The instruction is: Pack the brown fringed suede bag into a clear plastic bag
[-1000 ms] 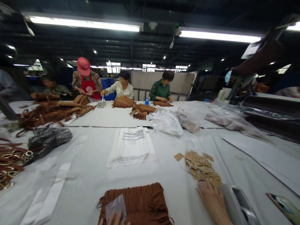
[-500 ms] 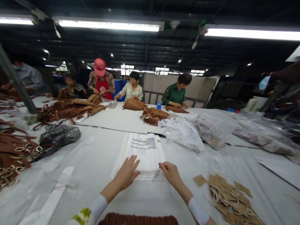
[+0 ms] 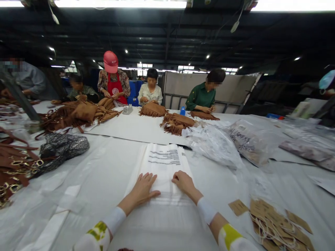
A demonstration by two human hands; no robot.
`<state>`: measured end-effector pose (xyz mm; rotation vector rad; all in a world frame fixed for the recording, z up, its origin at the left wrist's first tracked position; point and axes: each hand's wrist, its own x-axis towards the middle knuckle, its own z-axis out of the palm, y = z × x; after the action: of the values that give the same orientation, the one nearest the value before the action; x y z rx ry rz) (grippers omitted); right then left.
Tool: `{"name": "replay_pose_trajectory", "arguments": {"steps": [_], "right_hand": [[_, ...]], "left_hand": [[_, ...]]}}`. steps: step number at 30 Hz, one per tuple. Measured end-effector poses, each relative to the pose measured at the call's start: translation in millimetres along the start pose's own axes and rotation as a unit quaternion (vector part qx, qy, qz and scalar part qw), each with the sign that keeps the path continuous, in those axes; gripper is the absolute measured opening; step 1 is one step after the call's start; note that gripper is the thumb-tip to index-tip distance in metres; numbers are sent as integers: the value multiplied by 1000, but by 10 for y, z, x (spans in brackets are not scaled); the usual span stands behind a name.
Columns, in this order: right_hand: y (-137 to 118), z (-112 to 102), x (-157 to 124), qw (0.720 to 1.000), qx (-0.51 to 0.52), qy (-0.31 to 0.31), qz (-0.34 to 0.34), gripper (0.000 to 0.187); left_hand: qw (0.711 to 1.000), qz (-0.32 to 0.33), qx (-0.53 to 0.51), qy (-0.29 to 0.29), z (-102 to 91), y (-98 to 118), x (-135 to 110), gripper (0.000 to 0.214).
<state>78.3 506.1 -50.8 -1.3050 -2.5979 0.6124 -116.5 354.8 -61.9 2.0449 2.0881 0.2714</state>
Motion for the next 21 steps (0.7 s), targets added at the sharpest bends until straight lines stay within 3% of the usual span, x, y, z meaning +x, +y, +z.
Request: {"name": "replay_pose_trajectory", "arguments": {"steps": [3, 6, 11, 14, 17, 21], "right_hand": [[-26, -59, 75, 999, -13, 44, -19, 15], [-69, -88, 142, 995, -23, 78, -48, 24], [-81, -7, 89, 982, -67, 123, -129, 23], [127, -9, -30, 957, -154, 169, -178, 29], [468, -142, -139, 956, -149, 220, -126, 14], [749, -422, -165, 962, 21, 269, -29, 19]], "left_hand": [[998, -60, 1, 10, -123, 151, 151, 70], [994, -108, 13, 25, -148, 208, 334, 37], [986, -156, -3, 66, -86, 80, 525, 29], [982, -158, -41, 99, -66, -74, 461, 18], [971, -158, -113, 142, -118, -274, 304, 25], [919, -187, -264, 223, -338, -520, 213, 21]]}}
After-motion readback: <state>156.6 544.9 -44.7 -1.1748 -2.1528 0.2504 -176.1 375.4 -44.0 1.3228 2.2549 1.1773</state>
